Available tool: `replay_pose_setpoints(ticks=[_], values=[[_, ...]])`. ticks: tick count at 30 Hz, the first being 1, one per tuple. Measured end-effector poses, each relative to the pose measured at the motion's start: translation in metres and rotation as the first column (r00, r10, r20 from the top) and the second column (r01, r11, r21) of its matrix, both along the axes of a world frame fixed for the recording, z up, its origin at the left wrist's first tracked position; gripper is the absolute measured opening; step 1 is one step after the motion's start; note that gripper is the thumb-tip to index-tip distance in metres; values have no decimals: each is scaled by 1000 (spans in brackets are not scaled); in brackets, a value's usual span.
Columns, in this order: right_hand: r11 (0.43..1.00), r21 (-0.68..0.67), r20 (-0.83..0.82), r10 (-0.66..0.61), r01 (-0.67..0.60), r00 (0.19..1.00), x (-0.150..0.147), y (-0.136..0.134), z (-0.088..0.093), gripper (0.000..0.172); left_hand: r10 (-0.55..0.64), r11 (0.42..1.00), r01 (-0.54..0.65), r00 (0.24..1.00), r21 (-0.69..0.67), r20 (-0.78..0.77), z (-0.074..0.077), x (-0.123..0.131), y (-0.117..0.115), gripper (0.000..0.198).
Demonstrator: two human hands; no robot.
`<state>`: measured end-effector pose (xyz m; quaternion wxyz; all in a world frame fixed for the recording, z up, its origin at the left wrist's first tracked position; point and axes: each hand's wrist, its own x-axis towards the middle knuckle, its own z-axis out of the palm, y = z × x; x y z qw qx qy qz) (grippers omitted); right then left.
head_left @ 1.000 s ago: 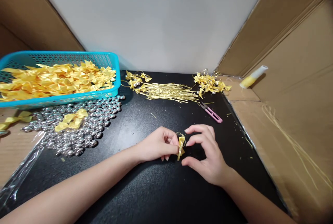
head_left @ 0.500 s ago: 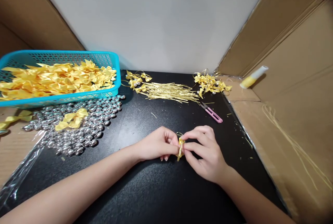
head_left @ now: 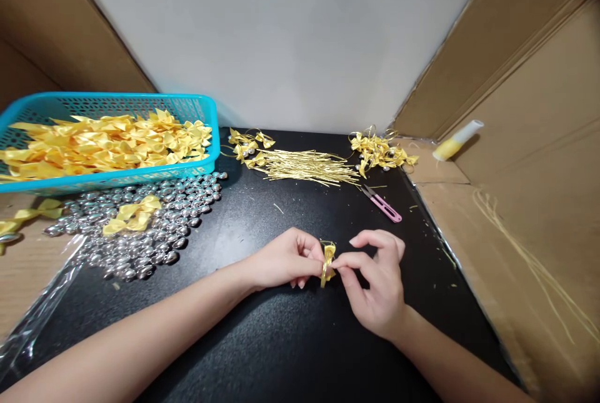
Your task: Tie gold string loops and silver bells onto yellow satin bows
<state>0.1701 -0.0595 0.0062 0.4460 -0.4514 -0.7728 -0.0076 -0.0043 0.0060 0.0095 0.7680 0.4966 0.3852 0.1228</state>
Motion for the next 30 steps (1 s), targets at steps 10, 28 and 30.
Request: replay_pose_setpoints(ticks=[10,28,30], values=[[965,-250,-142,42,-77,989,8,5,-2,22,31,999,-31,1000,13,-5,2,0,1,23],[922,-185,-713,112,-340,692,8,6,5,19,80,995,-78,997,63,-20,3,2,0,26],[929,-202,-780,38,-310,624,12,5,9,14,90,994,-87,996,68,-30,3,2,0,26]])
